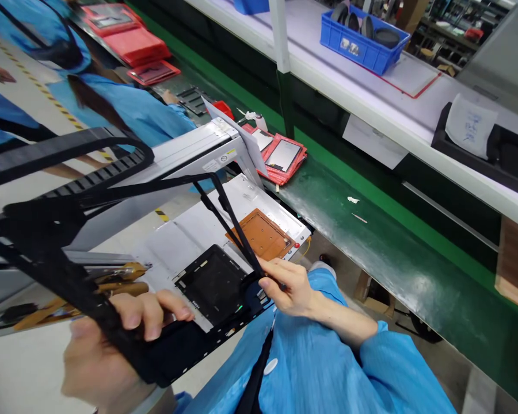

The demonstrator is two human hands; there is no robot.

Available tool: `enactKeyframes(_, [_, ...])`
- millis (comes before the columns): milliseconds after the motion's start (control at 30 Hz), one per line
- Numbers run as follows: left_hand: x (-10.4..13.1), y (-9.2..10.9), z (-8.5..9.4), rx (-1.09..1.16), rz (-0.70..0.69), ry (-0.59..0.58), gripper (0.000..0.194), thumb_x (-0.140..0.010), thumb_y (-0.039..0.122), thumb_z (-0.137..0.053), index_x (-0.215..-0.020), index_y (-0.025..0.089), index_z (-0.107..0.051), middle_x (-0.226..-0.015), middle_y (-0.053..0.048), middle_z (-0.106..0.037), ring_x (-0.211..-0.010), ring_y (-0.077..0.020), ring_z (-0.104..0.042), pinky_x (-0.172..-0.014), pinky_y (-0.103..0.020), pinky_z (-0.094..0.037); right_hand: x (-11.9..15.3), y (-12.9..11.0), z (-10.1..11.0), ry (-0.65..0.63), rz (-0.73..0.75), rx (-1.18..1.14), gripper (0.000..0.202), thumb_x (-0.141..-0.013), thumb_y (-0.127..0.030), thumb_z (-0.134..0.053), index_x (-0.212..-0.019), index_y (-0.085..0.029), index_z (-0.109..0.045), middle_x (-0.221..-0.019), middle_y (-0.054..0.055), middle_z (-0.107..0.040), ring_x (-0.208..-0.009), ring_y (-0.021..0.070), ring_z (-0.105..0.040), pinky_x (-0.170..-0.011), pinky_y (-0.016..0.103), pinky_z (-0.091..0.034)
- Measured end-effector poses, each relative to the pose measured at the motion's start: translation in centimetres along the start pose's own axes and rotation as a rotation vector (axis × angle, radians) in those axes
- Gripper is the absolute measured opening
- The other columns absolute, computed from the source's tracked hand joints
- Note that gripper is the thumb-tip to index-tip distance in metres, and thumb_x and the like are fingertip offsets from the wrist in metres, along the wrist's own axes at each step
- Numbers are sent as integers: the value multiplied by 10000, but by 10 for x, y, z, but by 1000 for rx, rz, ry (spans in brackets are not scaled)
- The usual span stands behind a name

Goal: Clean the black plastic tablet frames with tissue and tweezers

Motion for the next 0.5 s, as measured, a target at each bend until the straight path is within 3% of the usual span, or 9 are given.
enactKeyframes(500, [6, 17, -10, -73, -75, 42, 708, -740, 842, -794, -467, 252, -514, -369, 28, -416, -374, -230, -544, -376, -380, -445, 10, 14, -1, -47, -69, 21, 450, -1190, -419, -448, -1381, -120, -725, -913, 86, -734, -780, 140, -672, -731, 252, -602])
Point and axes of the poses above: each hand's wrist, its own x-axis away from the middle knuckle, its own z-axis out of the back of the hand, y = z × x, the point moved 3 cm from there along -x, towards the middle knuckle
